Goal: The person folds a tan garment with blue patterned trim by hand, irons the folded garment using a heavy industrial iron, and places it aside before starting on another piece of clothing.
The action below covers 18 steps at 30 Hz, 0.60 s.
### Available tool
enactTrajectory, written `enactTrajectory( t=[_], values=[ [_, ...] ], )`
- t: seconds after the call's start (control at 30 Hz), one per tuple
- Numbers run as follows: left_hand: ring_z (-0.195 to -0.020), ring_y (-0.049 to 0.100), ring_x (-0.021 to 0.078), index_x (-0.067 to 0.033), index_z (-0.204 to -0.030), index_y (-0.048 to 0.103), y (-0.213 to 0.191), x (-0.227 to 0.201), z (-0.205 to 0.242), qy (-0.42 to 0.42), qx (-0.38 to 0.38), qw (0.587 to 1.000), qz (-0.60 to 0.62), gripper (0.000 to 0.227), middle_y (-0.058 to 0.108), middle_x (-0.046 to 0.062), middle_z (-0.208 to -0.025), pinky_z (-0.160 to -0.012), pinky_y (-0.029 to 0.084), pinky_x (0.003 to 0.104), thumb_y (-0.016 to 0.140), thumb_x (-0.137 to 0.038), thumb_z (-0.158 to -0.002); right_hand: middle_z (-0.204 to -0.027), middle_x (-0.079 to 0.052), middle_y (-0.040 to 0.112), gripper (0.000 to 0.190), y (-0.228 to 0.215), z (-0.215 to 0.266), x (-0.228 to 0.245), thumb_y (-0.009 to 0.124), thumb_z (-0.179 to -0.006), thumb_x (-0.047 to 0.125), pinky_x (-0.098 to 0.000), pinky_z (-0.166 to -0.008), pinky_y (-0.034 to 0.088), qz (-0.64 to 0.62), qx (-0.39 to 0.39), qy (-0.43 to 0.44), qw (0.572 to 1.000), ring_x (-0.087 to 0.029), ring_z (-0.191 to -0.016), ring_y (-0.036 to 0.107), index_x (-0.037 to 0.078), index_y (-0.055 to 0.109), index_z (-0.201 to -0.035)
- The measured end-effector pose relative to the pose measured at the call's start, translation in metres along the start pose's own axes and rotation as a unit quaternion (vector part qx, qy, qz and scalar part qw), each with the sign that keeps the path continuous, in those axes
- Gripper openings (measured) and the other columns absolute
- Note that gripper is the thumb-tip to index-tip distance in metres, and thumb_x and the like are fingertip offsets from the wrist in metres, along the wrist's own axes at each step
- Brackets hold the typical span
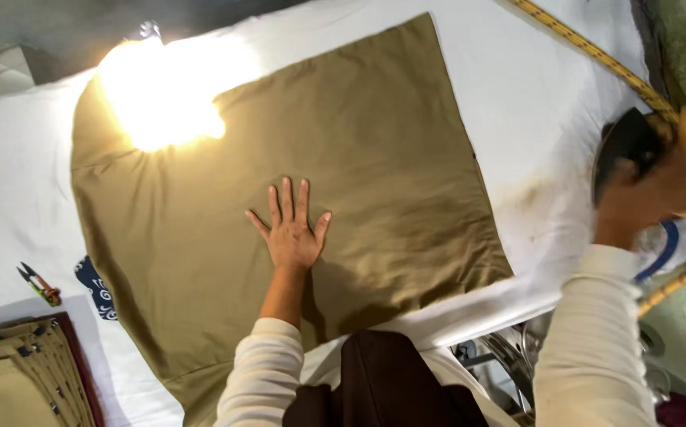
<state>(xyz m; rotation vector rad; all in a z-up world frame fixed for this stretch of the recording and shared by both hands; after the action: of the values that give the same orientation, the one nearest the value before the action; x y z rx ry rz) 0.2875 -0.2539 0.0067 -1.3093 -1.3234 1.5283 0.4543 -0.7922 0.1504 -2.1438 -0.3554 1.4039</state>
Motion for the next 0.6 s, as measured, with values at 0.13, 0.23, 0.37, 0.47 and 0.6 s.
enactTrajectory(
  t=[0.13, 0.23, 0.37, 0.47, 0.6],
  values=[
    [-0.161, 0.014, 0.0275, -0.0343, -0.166, 0.023, 0.001, -0.001, -0.001, 0.006, -0.012, 1.000, 0.002, 0.077, 0.018, -0.001, -0.174, -0.117, -0.004, 0.075, 0.032, -0.073, -0.100, -0.152, -0.034, 0.027, 0.072, 0.150, 0.015, -0.037, 0.084, -0.109, 0.006, -0.0663, -0.106, 0.022, -0.415, 0.080, 0.067, 0.904, -0.053, -0.136, 0.026, -0.012, 0.035, -0.159],
    [-0.161, 0.008, 0.0260, -0.0362, -0.166, 0.019, 0.001, -0.002, -0.002, -0.009, 0.020, 1.000, 0.012, 0.078, 0.013, -0.002, -0.175, -0.117, -0.008, 0.074, 0.028, -0.074, -0.098, -0.130, -0.031, 0.061, 0.058, 0.207, -0.017, -0.042, 0.077, -0.099, 0.038, -0.0651, -0.085, 0.040, -0.366, 0.088, 0.028, 0.926, -0.052, -0.115, 0.058, -0.001, 0.056, -0.138],
    [-0.161, 0.003, 0.0260, -0.0382, -0.165, 0.014, 0.002, -0.002, -0.006, -0.037, 0.090, 0.995, 0.019, 0.079, 0.009, -0.004, -0.175, -0.116, -0.010, 0.074, 0.022, -0.075, -0.096, -0.116, -0.019, 0.074, 0.054, 0.202, -0.052, -0.032, 0.085, -0.092, 0.042, -0.0493, -0.081, 0.050, -0.567, 0.157, 0.001, 0.808, -0.040, -0.103, 0.069, 0.014, 0.074, -0.137],
    [-0.160, 0.003, 0.0293, -0.0319, -0.165, 0.019, -0.011, -0.008, -0.005, -0.034, 0.116, 0.992, 0.038, 0.080, 0.012, 0.002, -0.174, -0.116, -0.009, 0.072, 0.021, -0.074, -0.097, -0.081, 0.007, 0.066, 0.052, 0.195, -0.035, -0.024, 0.087, -0.089, 0.034, -0.0242, -0.045, 0.036, -0.725, 0.217, 0.123, 0.642, -0.002, -0.065, 0.057, 0.036, 0.067, -0.138],
    [-0.161, -0.003, 0.0278, -0.0360, -0.166, 0.010, 0.006, -0.011, -0.004, 0.013, 0.114, 0.993, 0.017, 0.082, 0.002, -0.002, -0.175, -0.115, -0.012, 0.073, 0.017, -0.076, -0.095, -0.099, 0.009, 0.068, 0.041, 0.299, -0.015, 0.004, 0.077, -0.083, 0.064, -0.0274, -0.083, 0.043, -0.683, 0.348, 0.210, 0.606, -0.009, -0.092, 0.060, 0.037, 0.077, -0.113]
  ],
)
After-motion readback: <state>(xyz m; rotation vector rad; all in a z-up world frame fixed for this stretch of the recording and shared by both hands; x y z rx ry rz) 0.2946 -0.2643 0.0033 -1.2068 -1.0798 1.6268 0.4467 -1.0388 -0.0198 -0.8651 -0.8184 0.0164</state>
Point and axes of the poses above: each hand's wrist, its own z-axis away from the middle knuckle, its own y-axis out of the palm, x = y × z, the point moved 10 cm from there along -z, towards the middle knuckle
